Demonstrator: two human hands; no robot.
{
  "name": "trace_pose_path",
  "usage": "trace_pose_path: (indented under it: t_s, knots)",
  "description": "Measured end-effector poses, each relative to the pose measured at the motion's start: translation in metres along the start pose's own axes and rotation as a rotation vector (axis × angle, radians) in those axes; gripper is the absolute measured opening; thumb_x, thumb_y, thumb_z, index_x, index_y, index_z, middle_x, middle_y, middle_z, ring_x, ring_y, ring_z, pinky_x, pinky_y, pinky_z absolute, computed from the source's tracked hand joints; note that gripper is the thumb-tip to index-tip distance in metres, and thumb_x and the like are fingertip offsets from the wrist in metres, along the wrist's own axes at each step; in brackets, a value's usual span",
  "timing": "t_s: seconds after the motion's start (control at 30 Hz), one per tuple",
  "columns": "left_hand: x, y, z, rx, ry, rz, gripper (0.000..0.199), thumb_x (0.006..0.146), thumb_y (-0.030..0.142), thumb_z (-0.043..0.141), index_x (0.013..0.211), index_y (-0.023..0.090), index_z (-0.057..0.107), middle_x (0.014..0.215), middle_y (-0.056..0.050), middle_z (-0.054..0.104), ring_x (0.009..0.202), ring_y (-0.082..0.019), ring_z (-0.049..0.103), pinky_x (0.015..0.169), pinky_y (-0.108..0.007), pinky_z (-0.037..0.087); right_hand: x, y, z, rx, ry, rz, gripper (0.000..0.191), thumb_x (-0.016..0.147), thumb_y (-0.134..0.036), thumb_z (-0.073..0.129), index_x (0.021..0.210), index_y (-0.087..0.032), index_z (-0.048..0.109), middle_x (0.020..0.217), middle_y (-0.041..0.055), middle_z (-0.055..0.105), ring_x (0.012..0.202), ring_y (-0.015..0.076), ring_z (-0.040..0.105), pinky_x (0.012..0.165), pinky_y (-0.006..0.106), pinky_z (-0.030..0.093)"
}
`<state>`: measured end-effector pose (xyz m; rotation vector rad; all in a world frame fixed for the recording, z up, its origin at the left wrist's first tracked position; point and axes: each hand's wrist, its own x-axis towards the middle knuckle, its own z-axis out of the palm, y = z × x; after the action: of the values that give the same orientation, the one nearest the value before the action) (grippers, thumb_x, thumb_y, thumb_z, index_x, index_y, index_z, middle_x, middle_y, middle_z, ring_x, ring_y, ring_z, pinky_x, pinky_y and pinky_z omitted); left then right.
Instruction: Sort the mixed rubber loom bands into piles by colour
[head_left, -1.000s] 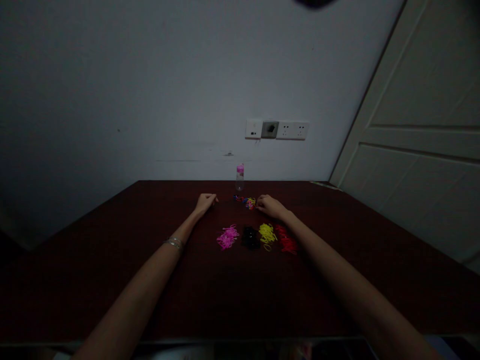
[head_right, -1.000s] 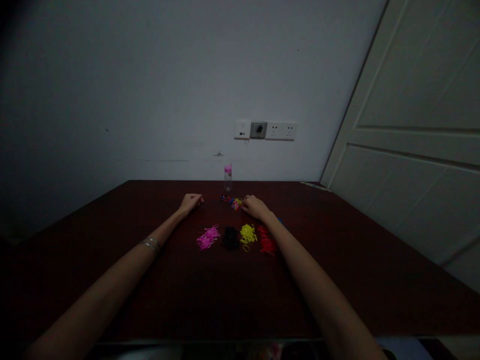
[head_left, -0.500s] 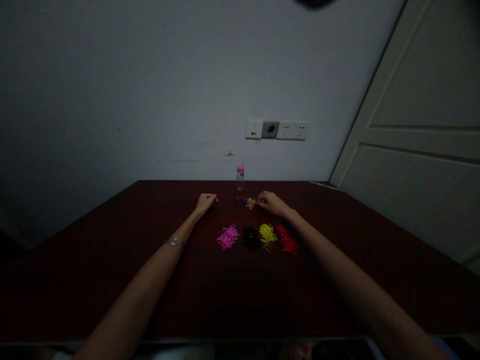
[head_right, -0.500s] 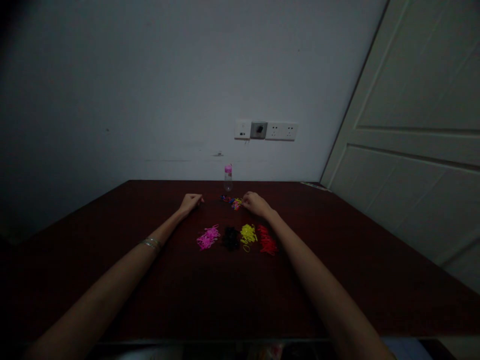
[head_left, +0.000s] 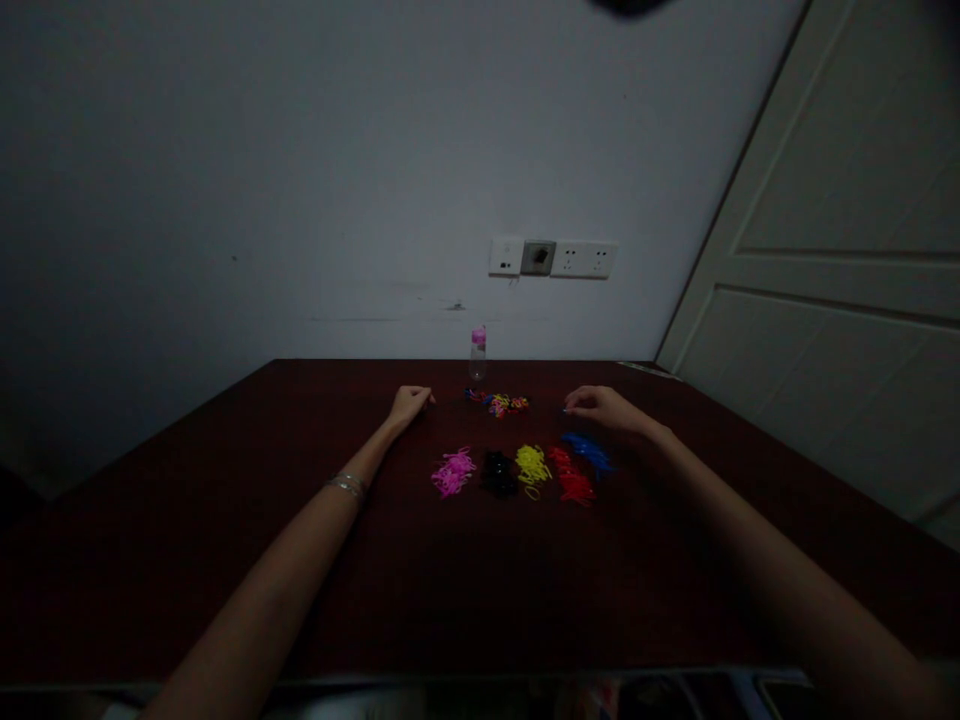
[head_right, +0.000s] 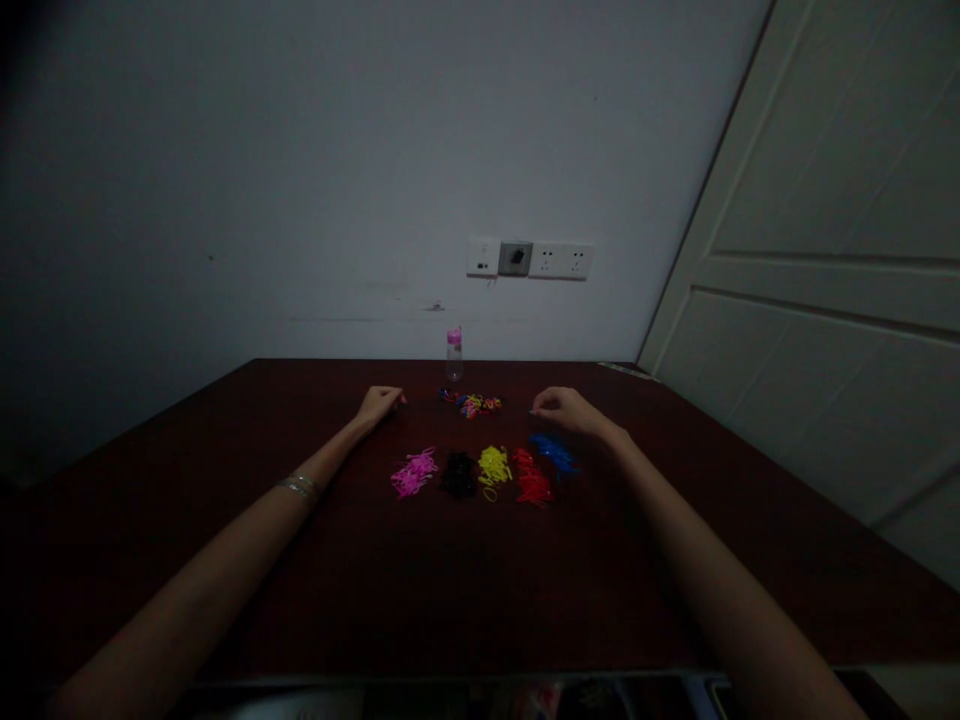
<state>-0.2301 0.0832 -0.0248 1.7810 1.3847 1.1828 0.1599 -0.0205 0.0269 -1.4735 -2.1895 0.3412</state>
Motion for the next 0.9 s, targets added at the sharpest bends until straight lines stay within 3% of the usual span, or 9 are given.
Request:
trace_pose_path:
  t_s: [0.2,0.37,0.53,0.77,0.9]
  knots:
    - [0.004,-0.005,0.001,0.026,-0.002,0.001,0.032,0.069,0.037,0.045,0.059,0.013,0.064,0.043,0.002,0.045,0.044,-0.009,0.039,0.047,-0.021,0.029,-0.023,0.007,-0.011,-0.062,-0.150,0.089,0.013,0.068,-0.025,0.059,0.070,-0.018,0.070,0.100,0.0063,0.066,0.093,0.0209,0.060,0.084,0.030,0.045]
    - [0.006,-0.008,0.002,0.037,0.002,0.015,0.032,0.068,0.036,0.045,0.059,0.013,0.064,0.043,0.002,0.046,0.044,-0.009,0.041,0.047,-0.021,0.029,-0.025,0.010,-0.011,-0.064,-0.169,0.099,0.016,0.069,-0.024,0.056,0.070,-0.019,0.071,0.098,0.0048,0.068,0.091,0.0199,0.062,0.083,0.026,0.046]
    - [0.004,-0.005,0.001,0.047,0.003,0.019,0.031,0.067,0.036,0.045,0.058,0.013,0.064,0.044,0.002,0.046,0.045,-0.010,0.041,0.048,-0.021,0.030,-0.019,0.026,-0.008,-0.048,-0.037,0.168,0.026,0.072,-0.030,0.053,0.085,-0.017,0.071,0.091,0.0057,0.070,0.087,0.0213,0.063,0.083,0.029,0.046]
    - [-0.004,0.009,0.000,0.052,-0.019,-0.017,0.029,0.068,0.033,0.046,0.057,0.013,0.063,0.042,0.002,0.045,0.045,-0.010,0.041,0.048,-0.022,0.030,-0.033,0.078,0.016,-0.222,0.133,0.262,0.036,0.081,-0.029,0.044,0.105,-0.015,0.066,0.112,0.0095,0.064,0.105,0.0226,0.057,0.095,0.033,0.040]
    - [-0.005,0.014,0.002,0.109,-0.058,-0.023,0.027,0.068,0.031,0.048,0.055,0.013,0.063,0.043,0.001,0.048,0.046,-0.011,0.044,0.050,-0.022,0.032,-0.038,0.089,0.026,-0.311,0.180,0.258,0.039,0.083,-0.028,0.040,0.111,-0.013,0.063,0.117,0.0114,0.060,0.108,0.0227,0.055,0.096,0.034,0.039]
